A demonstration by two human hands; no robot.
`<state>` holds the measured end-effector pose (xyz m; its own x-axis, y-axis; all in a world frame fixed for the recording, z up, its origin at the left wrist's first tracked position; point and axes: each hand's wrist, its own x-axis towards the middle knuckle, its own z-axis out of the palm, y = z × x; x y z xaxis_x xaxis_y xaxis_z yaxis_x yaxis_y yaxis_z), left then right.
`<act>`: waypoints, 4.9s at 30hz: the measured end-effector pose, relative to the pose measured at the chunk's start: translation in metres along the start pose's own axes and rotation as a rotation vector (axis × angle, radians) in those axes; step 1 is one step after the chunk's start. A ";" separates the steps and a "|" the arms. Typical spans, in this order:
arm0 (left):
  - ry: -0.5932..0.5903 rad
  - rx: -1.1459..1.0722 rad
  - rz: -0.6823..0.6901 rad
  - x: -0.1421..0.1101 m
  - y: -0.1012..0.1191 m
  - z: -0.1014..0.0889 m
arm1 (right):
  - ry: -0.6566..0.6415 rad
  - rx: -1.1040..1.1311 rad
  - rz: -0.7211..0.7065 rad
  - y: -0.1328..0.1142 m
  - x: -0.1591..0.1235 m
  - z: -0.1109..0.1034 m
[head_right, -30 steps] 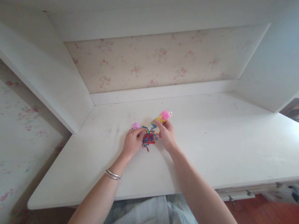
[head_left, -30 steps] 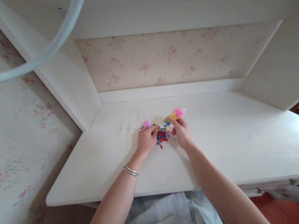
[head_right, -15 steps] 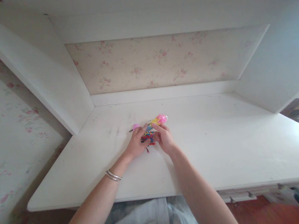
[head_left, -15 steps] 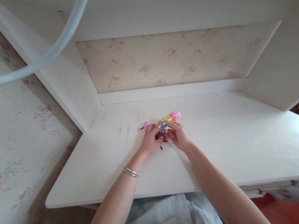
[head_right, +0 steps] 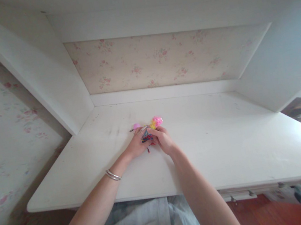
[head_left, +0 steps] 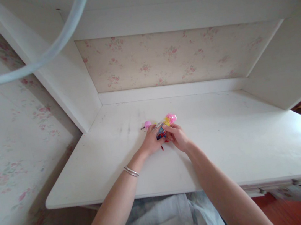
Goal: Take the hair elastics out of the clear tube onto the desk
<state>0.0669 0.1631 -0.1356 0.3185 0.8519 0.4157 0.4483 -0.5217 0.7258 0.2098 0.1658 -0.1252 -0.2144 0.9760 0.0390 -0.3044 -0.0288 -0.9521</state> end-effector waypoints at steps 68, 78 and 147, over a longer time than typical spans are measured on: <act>-0.068 0.231 0.071 -0.010 -0.003 0.008 | 0.184 -0.053 -0.252 -0.002 0.000 0.000; 0.051 0.255 0.078 -0.009 -0.010 0.008 | 0.387 -0.070 -0.283 0.003 0.012 -0.009; 0.236 0.000 -0.167 0.000 0.000 -0.003 | 0.286 0.064 -0.060 0.009 0.007 0.005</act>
<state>0.0640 0.1635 -0.1338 0.0373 0.9129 0.4064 0.4783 -0.3733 0.7949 0.2014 0.1712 -0.1318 0.0727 0.9974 -0.0012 -0.3688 0.0258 -0.9292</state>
